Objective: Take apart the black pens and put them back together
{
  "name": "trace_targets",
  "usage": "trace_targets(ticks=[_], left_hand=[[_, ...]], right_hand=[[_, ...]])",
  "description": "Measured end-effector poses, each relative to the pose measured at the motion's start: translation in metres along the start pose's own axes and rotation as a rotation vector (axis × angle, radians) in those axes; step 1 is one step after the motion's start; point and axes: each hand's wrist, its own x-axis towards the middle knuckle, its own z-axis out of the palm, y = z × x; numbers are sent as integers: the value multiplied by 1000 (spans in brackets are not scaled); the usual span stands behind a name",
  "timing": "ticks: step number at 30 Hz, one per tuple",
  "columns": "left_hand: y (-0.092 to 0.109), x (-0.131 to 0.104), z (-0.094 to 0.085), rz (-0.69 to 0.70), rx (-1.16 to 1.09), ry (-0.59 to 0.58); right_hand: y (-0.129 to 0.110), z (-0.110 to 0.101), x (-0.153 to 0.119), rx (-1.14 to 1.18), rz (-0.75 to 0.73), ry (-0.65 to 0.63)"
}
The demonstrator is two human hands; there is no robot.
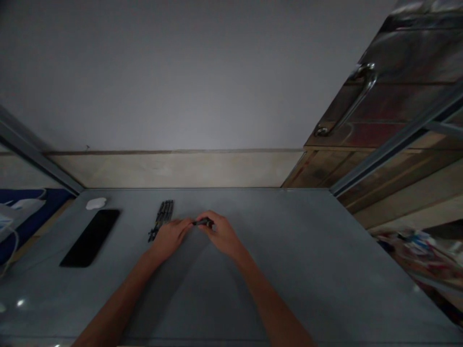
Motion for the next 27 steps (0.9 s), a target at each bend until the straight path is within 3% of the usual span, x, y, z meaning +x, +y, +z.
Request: trace_targets(ticks=[8, 16, 23, 27], left_hand=[[7, -1, 6, 90, 36, 8], [8, -2, 3, -36, 17, -87], [4, 0, 6, 51, -2, 61], [5, 0, 10, 105, 14, 89]], right_hand=[[4, 4, 0, -58, 133, -27], [1, 2, -2, 115, 9, -39], [1, 6, -2, 88, 115, -25], [2, 6, -1, 54, 160, -50]])
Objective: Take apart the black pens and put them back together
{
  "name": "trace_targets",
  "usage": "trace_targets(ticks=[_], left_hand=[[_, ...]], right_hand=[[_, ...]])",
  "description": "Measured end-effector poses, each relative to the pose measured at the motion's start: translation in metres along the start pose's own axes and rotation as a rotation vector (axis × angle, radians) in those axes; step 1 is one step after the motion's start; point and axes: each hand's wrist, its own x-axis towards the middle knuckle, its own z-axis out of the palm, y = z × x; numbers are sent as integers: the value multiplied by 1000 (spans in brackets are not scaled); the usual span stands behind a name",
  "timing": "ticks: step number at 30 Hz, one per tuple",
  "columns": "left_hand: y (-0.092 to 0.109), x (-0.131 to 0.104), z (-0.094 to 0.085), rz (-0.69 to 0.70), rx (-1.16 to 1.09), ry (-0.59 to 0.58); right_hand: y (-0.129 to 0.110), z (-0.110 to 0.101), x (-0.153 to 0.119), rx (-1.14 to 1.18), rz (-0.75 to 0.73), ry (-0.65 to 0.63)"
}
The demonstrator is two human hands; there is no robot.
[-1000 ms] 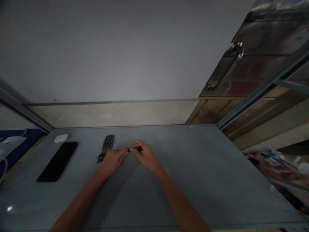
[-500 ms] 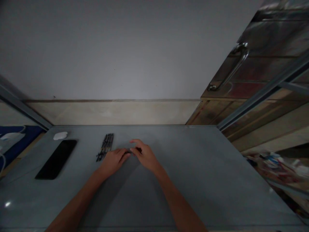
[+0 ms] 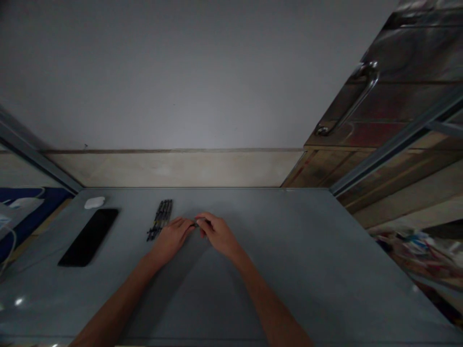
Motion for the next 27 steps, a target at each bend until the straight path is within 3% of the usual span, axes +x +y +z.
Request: trace_targets(ticks=[5, 10, 17, 27], left_hand=[[4, -1, 2, -62, 15, -36], [4, -1, -9, -172, 10, -117], [9, -1, -15, -191, -3, -154], [7, 1, -18, -235, 35, -144]], right_hand=[[-2, -2, -2, 11, -67, 17], [-4, -4, -2, -20, -150, -27], [-5, 4, -2, -23, -45, -10], [2, -13, 2, 81, 6, 202]])
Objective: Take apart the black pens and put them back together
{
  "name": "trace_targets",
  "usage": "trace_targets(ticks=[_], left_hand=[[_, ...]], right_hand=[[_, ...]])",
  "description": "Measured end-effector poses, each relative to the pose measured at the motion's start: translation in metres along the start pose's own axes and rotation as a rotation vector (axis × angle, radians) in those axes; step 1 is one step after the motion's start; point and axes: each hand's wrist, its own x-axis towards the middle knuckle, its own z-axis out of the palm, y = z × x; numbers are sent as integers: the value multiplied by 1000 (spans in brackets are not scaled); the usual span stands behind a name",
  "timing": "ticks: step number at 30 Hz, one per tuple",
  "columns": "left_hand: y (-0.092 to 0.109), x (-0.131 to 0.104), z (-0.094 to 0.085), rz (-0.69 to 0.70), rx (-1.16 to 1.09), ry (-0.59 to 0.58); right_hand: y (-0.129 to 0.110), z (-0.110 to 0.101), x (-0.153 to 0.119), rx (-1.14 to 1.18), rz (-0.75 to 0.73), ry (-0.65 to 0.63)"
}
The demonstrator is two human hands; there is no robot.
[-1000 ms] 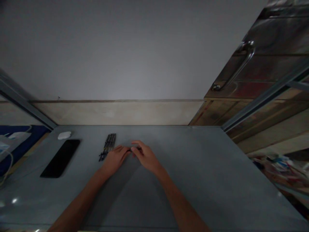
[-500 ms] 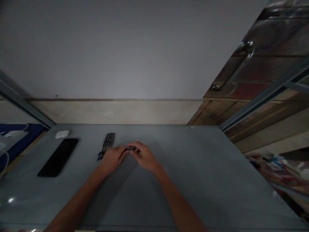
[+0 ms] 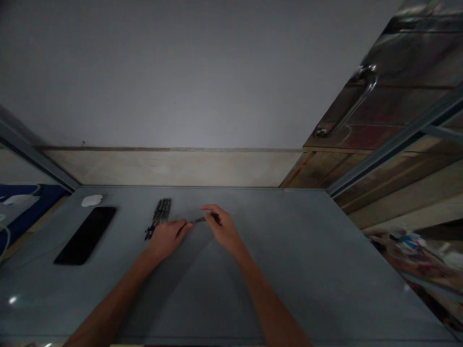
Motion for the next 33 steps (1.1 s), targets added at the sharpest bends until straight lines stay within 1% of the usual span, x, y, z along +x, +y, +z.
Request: trace_targets(ticks=[4, 8, 11, 15, 17, 19, 22, 26, 30, 33], left_hand=[[0, 0, 0, -11, -1, 12], [0, 0, 0, -17, -28, 13], [-1, 1, 1, -32, -47, 33], [-3, 2, 2, -69, -60, 62], [-3, 2, 4, -74, -59, 67], [-2, 1, 5, -69, -50, 61], [0, -1, 7, -52, -42, 46], [3, -2, 7, -44, -44, 24], [4, -1, 7, -47, -49, 12], [4, -1, 6, -48, -50, 13]], right_hand=[[0, -4, 2, 41, -1, 30], [-1, -2, 2, 45, -6, 40], [0, -1, 2, 87, -14, 71], [7, -3, 6, 152, -19, 117], [14, -5, 9, 80, -5, 154], [21, -8, 11, -88, -1, 199], [31, -11, 13, -331, -56, 230], [40, -11, 14, -511, -129, 213], [43, -10, 15, -575, -209, 135], [42, -11, 14, -613, -250, 114]])
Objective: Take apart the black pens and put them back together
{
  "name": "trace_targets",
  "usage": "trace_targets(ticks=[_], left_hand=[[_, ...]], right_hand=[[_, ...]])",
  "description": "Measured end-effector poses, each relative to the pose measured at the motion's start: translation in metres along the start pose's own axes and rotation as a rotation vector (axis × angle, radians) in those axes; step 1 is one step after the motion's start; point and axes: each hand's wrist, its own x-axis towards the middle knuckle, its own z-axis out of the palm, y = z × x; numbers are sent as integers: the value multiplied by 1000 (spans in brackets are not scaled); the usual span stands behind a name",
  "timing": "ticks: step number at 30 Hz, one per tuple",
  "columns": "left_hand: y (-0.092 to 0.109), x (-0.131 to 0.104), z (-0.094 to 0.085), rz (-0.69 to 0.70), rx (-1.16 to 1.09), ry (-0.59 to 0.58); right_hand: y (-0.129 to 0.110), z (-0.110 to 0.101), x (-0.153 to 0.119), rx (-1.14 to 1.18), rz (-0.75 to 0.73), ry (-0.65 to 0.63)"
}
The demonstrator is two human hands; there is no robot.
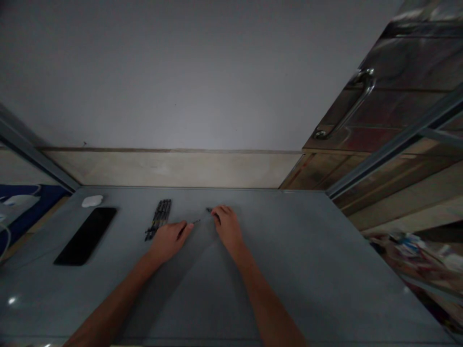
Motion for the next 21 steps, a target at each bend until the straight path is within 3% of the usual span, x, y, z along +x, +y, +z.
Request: trace_targets(ticks=[12, 21], left_hand=[[-1, -1, 1, 6, 21, 2], [1, -1, 0, 25, -19, 26]], right_hand=[[-3, -1, -1, -73, 57, 22], [-7, -7, 2, 43, 146, 169]])
